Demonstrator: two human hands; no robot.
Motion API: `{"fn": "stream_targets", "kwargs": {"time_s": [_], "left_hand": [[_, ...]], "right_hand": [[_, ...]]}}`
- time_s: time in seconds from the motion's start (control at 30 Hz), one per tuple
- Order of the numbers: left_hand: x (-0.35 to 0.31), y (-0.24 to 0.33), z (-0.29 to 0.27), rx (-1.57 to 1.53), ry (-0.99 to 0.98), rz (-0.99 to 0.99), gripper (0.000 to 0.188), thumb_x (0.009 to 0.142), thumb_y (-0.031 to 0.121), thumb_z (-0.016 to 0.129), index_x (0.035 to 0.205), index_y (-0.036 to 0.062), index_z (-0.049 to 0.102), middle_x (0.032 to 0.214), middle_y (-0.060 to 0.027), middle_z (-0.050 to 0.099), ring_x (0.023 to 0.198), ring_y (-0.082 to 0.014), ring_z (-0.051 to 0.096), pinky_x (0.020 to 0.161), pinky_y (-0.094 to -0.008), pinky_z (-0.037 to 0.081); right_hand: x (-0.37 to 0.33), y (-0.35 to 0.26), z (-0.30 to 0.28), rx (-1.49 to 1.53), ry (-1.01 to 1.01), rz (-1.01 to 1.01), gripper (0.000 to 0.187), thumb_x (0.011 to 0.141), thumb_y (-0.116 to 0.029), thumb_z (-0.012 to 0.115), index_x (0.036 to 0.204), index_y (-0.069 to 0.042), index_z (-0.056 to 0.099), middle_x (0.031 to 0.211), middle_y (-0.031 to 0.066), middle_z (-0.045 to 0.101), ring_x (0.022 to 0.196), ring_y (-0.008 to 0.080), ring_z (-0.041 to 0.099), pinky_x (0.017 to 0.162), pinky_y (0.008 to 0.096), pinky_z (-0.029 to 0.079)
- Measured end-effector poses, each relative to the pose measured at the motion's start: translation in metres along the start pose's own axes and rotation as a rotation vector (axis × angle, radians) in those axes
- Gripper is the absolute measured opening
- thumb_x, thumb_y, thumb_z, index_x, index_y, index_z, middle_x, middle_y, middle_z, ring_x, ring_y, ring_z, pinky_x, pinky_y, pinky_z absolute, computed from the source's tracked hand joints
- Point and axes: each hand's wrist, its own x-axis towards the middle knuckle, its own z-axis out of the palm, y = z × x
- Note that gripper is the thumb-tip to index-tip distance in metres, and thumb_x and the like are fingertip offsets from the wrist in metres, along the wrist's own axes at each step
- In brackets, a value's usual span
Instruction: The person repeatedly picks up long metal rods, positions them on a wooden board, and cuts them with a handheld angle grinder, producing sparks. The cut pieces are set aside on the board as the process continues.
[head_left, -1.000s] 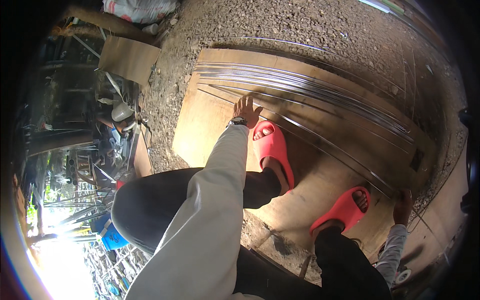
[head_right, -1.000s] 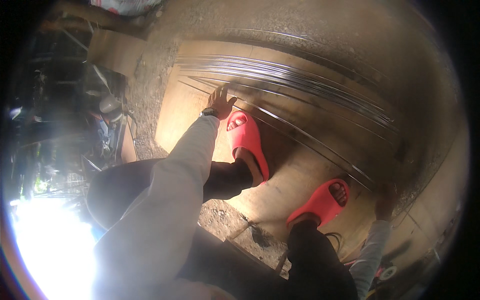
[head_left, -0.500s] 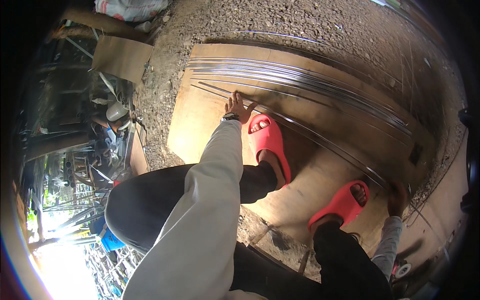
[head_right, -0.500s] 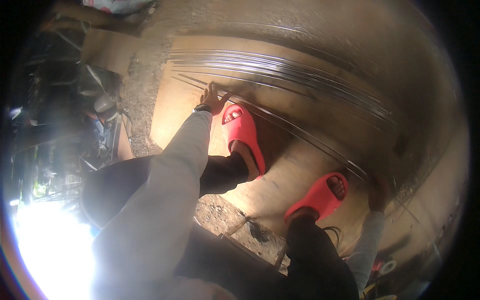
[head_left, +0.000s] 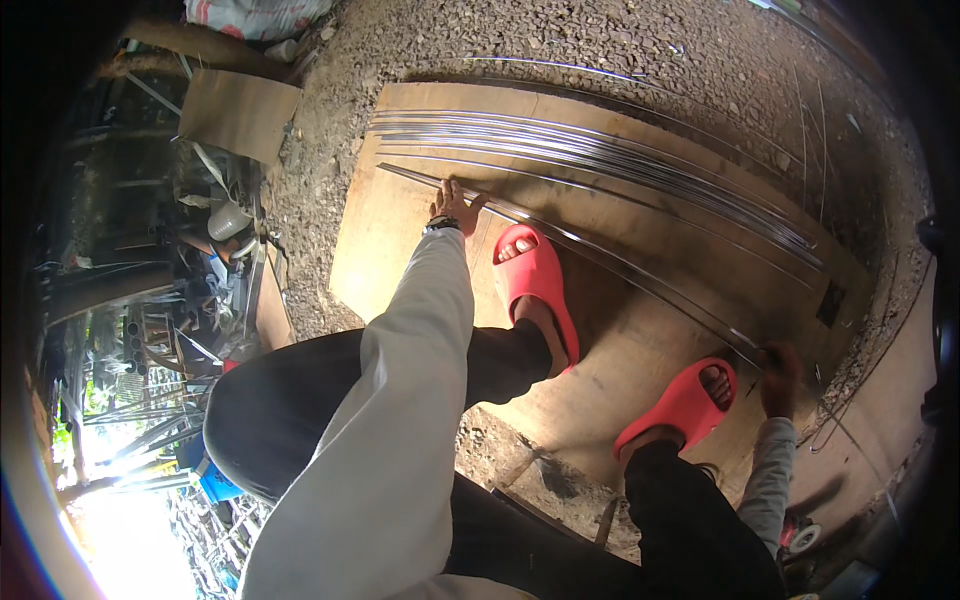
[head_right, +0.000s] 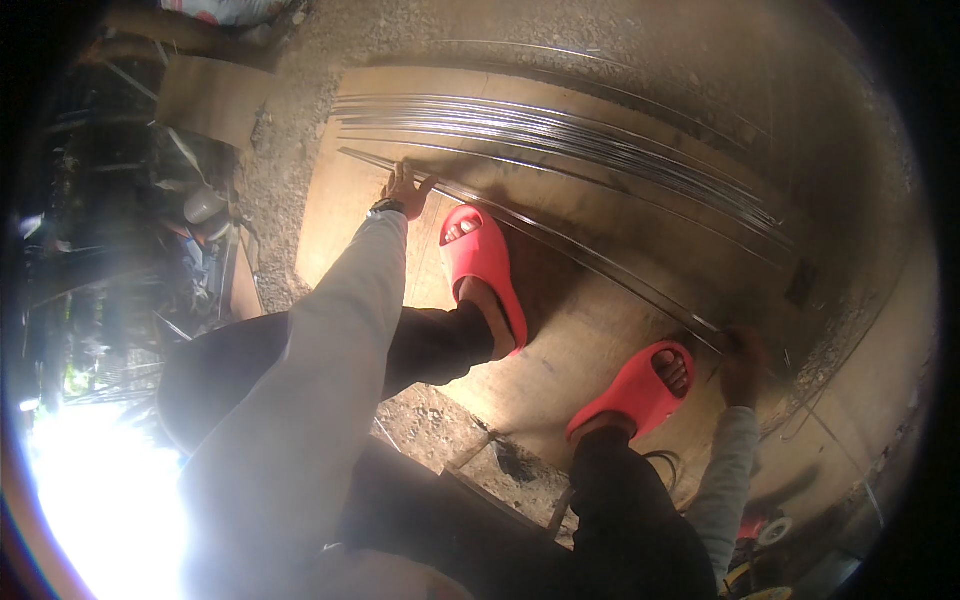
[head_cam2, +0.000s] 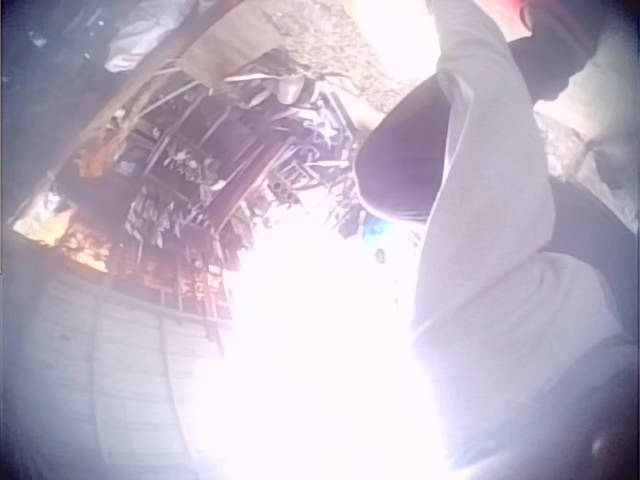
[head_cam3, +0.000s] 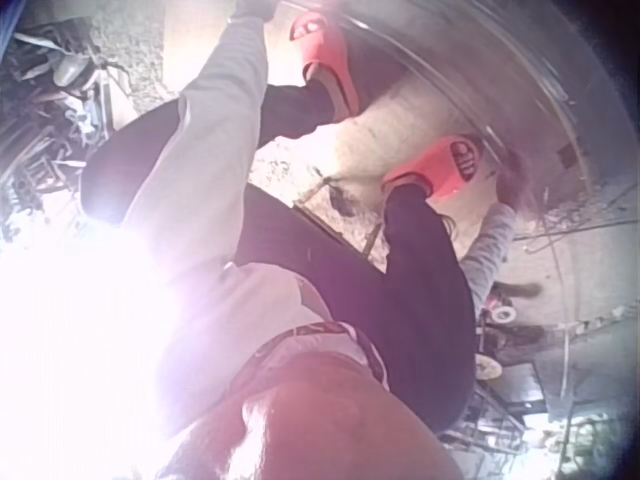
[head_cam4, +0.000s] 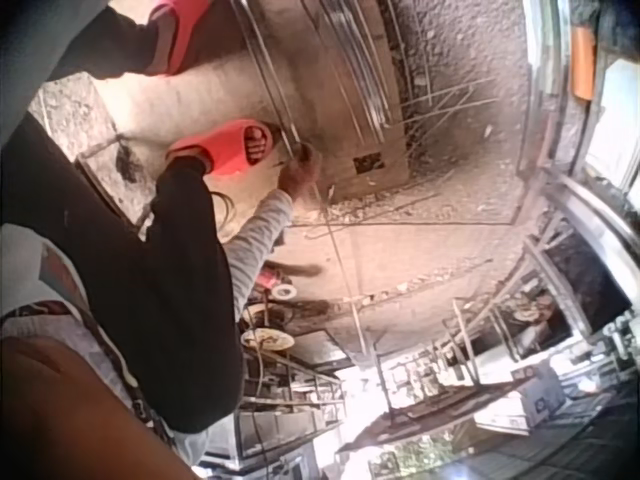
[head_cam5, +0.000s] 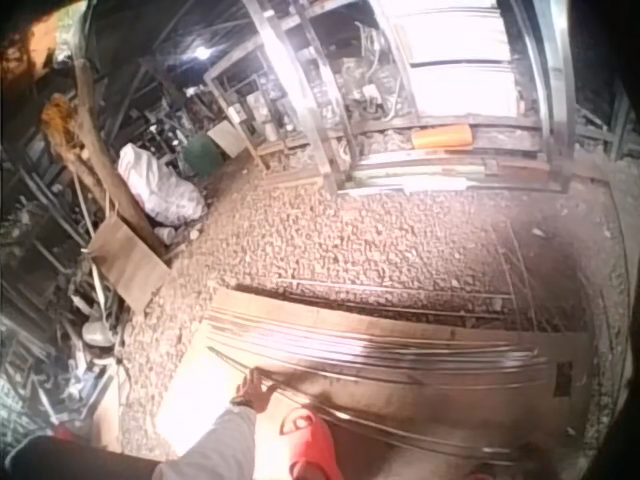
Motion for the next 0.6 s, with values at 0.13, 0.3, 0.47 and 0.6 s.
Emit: {"fn": "stream_targets", "kwargs": {"time_s": [0.13,0.3,0.47,0.6], "left_hand": [[0.010,-0.009,0.002,-0.051,0.019,-0.011,0.101,0.094,0.077,0.039,0.164,0.0101,0.008,0.171,-0.0123,0.003,0.157,-0.0312,0.011,0.126,-0.0497,0.014],[0.012,-0.018,0.012,-0.105,0.058,-0.011,0.102,0.095,0.075,0.041,0.163,0.0082,0.007,0.171,-0.0134,0.003,0.157,-0.0332,0.012,0.126,-0.0499,0.014],[0.015,-0.022,0.013,-0.112,0.081,0.013,0.101,0.095,0.072,0.045,0.163,0.0063,0.009,0.171,-0.0149,0.004,0.156,-0.0332,0.014,0.126,-0.0504,0.016],[0.010,-0.009,0.014,-0.160,0.086,0.050,0.101,0.095,0.069,0.049,0.162,0.0033,0.011,0.170,-0.0179,0.005,0.156,-0.0341,0.014,0.126,-0.0482,0.018]], "right_hand": [[0.001,-0.010,0.012,-0.072,0.009,-0.010,0.011,0.084,-0.003,0.071,0.094,-0.002,0.066,0.088,0.0120,0.064,0.086,0.0265,0.063,0.080,0.0369,0.049],[0.006,-0.034,0.019,-0.176,-0.015,-0.154,0.011,0.081,0.000,0.069,0.090,-0.002,0.064,0.088,0.0144,0.060,0.084,0.0333,0.060,0.077,0.0410,0.047],[0.007,-0.038,0.023,-0.251,0.007,-0.176,0.010,0.081,-0.001,0.068,0.089,-0.003,0.063,0.090,0.0145,0.060,0.086,0.0355,0.060,0.076,0.0439,0.046],[0.011,-0.031,0.017,-0.280,0.029,-0.218,0.011,0.079,-0.001,0.069,0.088,-0.003,0.064,0.090,0.0144,0.060,0.086,0.0364,0.059,0.075,0.0446,0.045]]}}
